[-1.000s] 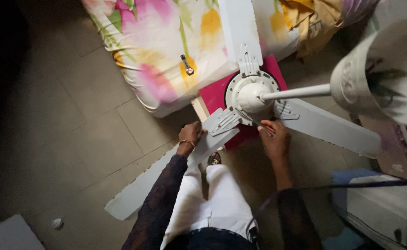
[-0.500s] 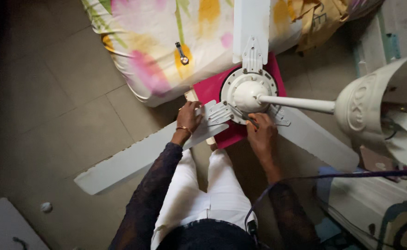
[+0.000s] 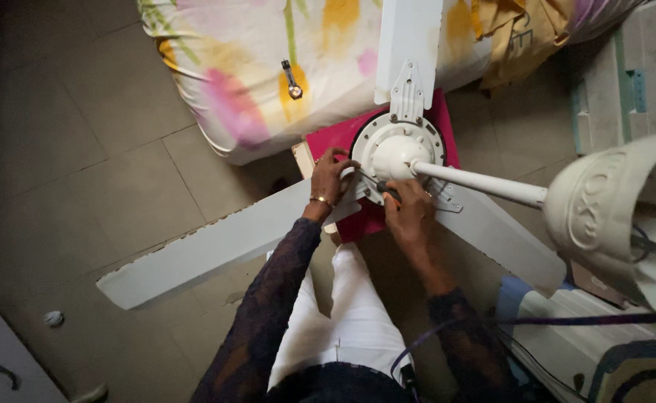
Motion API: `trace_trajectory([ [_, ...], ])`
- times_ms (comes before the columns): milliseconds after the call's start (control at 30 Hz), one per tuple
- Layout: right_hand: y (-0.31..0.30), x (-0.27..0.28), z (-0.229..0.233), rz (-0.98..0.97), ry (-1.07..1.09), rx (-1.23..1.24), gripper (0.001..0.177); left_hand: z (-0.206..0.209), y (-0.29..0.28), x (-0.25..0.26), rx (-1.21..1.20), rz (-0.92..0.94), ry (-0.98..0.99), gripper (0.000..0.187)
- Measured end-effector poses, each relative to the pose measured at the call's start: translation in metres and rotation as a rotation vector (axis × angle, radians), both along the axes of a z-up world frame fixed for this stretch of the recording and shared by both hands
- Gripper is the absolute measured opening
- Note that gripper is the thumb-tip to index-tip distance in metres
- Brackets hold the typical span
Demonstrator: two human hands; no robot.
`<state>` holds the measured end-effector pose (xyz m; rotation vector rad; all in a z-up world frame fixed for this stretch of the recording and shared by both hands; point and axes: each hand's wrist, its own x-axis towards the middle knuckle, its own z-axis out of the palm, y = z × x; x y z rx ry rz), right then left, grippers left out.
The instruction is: The person assembles a ceiling fan by attaching the blades to the motor housing. They use a screwdriver to tighten the screws securing each blade to the central hub, working on the fan while it is positioned on a small table.
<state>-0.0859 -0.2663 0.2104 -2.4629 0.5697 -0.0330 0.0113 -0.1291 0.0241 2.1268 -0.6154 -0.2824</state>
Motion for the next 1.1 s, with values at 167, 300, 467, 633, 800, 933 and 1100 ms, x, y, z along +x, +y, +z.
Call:
trace_trajectory([
  [167,0.006,0.005,0.008,-0.014,0.089,-0.019,0.025,-0.003,0.001,-0.005,-0.019,0.023,0.011,0.024],
  [300,0.007,0.006,0.018,0.016,0.062,-0.025,0.024,-0.001,-0.001,-0.005,-0.028,0.043,0.031,0.019],
  [467,0.006,0.013,0.016,0.04,0.064,-0.044,0.023,0.003,-0.001,-0.005,-0.024,0.048,0.021,0.019],
  [633,0.004,0.018,0.002,0.081,0.148,-0.045,0.023,0.003,-0.002,-0.005,-0.042,0.025,-0.03,0.02],
  [800,0.003,0.027,-0.019,0.198,0.179,-0.122,0.021,-0.001,-0.004,-0.006,-0.047,0.032,-0.011,0.016],
  [933,0.007,0.04,-0.034,0.298,0.263,-0.202,0.009,-0.004,-0.007,-0.007,-0.068,0.049,-0.003,0.014],
  [1100,0.008,0.056,-0.032,0.451,0.214,-0.245,0.01,-0.012,-0.006,-0.005,-0.101,0.065,0.007,0.015],
])
